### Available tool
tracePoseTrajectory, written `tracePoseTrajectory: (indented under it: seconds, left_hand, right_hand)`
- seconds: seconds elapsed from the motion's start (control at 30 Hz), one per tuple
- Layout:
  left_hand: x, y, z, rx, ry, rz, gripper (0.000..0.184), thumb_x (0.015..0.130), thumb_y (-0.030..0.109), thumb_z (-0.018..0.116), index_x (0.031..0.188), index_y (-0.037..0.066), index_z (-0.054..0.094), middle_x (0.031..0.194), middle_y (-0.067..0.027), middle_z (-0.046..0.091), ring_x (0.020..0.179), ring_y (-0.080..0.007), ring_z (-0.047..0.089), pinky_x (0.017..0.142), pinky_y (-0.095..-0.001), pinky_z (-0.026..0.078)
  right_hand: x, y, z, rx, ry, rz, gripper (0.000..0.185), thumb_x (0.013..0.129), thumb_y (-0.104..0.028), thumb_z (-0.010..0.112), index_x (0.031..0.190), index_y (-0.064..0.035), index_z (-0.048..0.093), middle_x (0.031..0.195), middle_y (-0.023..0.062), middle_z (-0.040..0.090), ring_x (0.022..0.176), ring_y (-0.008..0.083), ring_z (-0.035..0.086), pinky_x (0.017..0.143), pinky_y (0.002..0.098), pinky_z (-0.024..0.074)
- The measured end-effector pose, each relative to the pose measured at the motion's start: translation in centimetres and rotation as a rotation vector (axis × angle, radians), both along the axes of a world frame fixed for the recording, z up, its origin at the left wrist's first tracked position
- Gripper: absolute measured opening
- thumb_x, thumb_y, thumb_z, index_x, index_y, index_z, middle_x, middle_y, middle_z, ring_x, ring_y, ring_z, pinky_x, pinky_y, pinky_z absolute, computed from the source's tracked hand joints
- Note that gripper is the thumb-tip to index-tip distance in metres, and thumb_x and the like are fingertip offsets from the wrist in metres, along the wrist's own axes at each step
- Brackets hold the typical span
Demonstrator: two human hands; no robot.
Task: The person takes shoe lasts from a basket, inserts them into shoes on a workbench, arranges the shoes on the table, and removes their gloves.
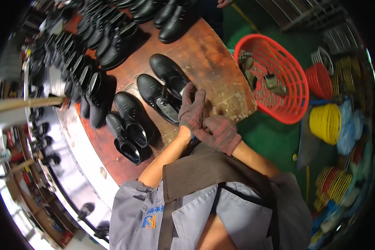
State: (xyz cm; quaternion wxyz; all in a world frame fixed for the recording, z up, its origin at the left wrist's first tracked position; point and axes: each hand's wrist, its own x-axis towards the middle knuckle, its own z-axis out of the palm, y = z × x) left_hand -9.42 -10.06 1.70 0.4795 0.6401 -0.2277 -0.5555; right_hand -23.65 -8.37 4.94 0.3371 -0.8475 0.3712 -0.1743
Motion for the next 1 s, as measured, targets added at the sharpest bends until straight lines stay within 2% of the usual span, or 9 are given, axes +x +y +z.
tracePoseTrajectory:
  seconds: [0.13,0.17,0.37,0.6,0.7,0.73,0.8,0.87,1.0]
  left_hand:
    - [-3.9,0.0,-6.6,-0.219,0.127,-0.039,0.081,0.094,0.036,0.072,0.156,0.005,0.031,0.127,-0.0103,0.052,0.115,-0.0196,0.054,0.1,-0.0339,0.044]
    - [-5.3,-0.5,-4.1,-0.136,0.113,-0.015,0.082,0.093,0.036,0.073,0.156,0.005,0.031,0.127,-0.0107,0.053,0.114,-0.0199,0.054,0.1,-0.0339,0.044]
    - [-11.9,-3.5,-2.9,0.116,-0.137,-0.103,0.08,0.093,0.033,0.073,0.154,0.0,0.032,0.117,-0.012,0.062,0.106,-0.0201,0.059,0.095,-0.0319,0.046]
    - [-16.1,-8.1,-6.5,0.281,0.162,-0.336,0.059,0.094,0.043,0.067,0.145,0.019,0.047,0.119,-0.0062,0.062,0.096,-0.0182,0.059,0.085,-0.0358,0.051]
    - [-18.3,-11.6,-12.0,-0.07,-0.198,-0.437,0.052,0.103,0.035,0.055,0.147,0.008,0.049,0.144,-0.0103,0.056,0.127,-0.0211,0.052,0.109,-0.037,0.041]
    - [-20.8,-13.6,-9.0,-0.021,-0.515,-0.602,0.056,0.103,0.038,0.051,0.145,0.001,0.051,0.142,-0.0179,0.057,0.133,-0.0327,0.05,0.112,-0.0398,0.039]
    - [-18.2,-16.2,-17.5,-0.489,-1.332,-0.943,0.05,0.101,0.033,0.051,0.138,0.001,0.058,0.137,-0.0212,0.059,0.132,-0.0385,0.05,0.114,-0.0459,0.037]
    - [-22.8,-17.0,-14.2,-0.448,-1.438,-0.947,0.049,0.096,0.035,0.053,0.133,0.005,0.062,0.138,-0.0208,0.059,0.134,-0.0402,0.048,0.116,-0.0536,0.032]
    - [-24.3,-17.2,-16.1,-0.5,-1.629,-1.014,0.043,0.088,0.044,0.06,0.113,0.012,0.074,0.127,-0.016,0.064,0.134,-0.0453,0.043,0.119,-0.062,0.023]
  right_hand:
    - [-3.8,-0.1,-0.4,-0.178,0.123,0.133,0.042,0.093,-0.042,0.064,0.109,-0.0029,0.065,0.09,0.0189,0.067,0.088,0.0417,0.066,0.077,0.0526,0.0525]
    - [-3.8,0.1,2.4,0.155,0.3,-0.096,0.052,0.094,-0.05,0.057,0.107,-0.0001,0.065,0.091,0.0229,0.069,0.09,0.044,0.067,0.079,0.053,0.053]
    - [-9.8,0.6,-3.3,0.196,0.212,-0.167,0.042,0.092,-0.04,0.058,0.1,-0.0001,0.064,0.082,0.0241,0.069,0.081,0.0441,0.069,0.077,0.0539,0.0529]
    - [-15.5,-3.3,-4.4,0.017,-0.077,0.02,0.029,0.088,-0.031,0.061,0.088,-0.0025,0.064,0.073,0.0185,0.068,0.074,0.0407,0.069,0.071,0.0518,0.0531]
    - [-19.2,-6.0,-7.7,0.034,-0.139,-0.074,0.024,0.088,-0.028,0.059,0.08,-0.0067,0.065,0.067,0.0157,0.065,0.063,0.0369,0.066,0.058,0.0539,0.0506]
    - [-20.8,-6.9,-10.7,0.009,-0.263,-0.113,0.022,0.087,-0.027,0.059,0.079,-0.0076,0.066,0.066,0.0156,0.065,0.06,0.0362,0.066,0.056,0.0546,0.0499]
    - [-25.7,-10.8,-16.5,0.007,0.112,-0.084,0.024,0.086,-0.032,0.063,0.087,-0.0095,0.07,0.08,0.0137,0.067,0.078,0.0384,0.067,0.07,0.0513,0.0522]
    - [-34.3,-15.7,-19.7,0.218,0.111,-0.447,0.029,0.081,-0.035,0.067,0.09,-0.0079,0.072,0.093,0.0168,0.071,0.088,0.0385,0.069,0.077,0.0507,0.0536]
    - [-52.6,-23.2,-31.0,0.445,0.442,-1.077,0.086,0.074,-0.038,0.077,0.146,-0.0068,0.043,0.122,0.0213,0.066,0.116,0.0396,0.063,0.099,0.0459,0.0519]
